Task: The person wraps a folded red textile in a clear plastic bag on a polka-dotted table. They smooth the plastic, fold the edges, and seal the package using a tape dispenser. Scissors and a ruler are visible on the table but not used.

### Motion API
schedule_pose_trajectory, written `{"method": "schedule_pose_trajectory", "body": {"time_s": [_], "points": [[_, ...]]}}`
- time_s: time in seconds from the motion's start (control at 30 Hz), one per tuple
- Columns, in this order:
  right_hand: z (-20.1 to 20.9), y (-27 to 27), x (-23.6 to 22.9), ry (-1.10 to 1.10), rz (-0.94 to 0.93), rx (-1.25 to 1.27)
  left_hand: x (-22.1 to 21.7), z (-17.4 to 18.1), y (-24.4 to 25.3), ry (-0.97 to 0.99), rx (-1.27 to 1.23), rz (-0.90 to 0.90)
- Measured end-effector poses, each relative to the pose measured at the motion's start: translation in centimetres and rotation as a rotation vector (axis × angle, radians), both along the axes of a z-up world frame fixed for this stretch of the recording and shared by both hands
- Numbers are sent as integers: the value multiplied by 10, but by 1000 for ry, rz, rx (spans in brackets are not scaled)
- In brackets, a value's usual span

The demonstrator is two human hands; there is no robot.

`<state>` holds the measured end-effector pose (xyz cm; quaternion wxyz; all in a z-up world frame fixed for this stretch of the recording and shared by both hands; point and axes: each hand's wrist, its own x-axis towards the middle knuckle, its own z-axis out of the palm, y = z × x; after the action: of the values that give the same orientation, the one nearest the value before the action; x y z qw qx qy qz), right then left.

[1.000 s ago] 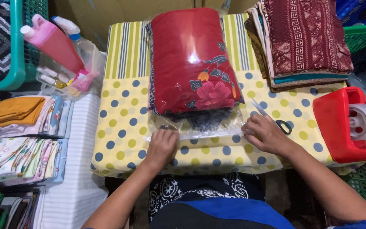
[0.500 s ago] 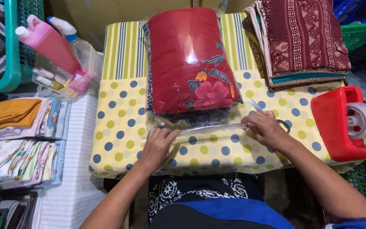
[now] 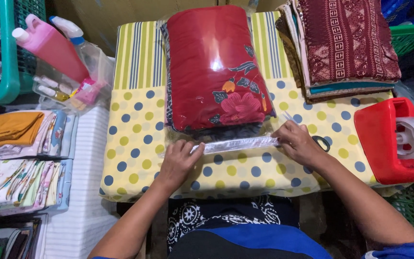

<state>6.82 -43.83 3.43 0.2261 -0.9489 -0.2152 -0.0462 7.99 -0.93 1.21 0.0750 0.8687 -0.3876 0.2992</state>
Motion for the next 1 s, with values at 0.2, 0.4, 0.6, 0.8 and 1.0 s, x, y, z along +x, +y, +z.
{"method": "schedule_pose_trajectory", "body": {"time_s": [0.2,0.4,0.6,0.8,1.0], "points": [[9,8,-2,-5,-21,-34,5,-2,-1,22,-43,-36],[7,17,2,-564,89,-186,1,10,-4,-25,-91,-32],[27,43,8,-805,124,-261,3,7,-4,-14,-150,-61],[54,71,6,-842,264,-301,0,21,-2,-26,-134,-64],[48,67,5,-828,300,-280,0,4,26,-22,-122,24]]}}
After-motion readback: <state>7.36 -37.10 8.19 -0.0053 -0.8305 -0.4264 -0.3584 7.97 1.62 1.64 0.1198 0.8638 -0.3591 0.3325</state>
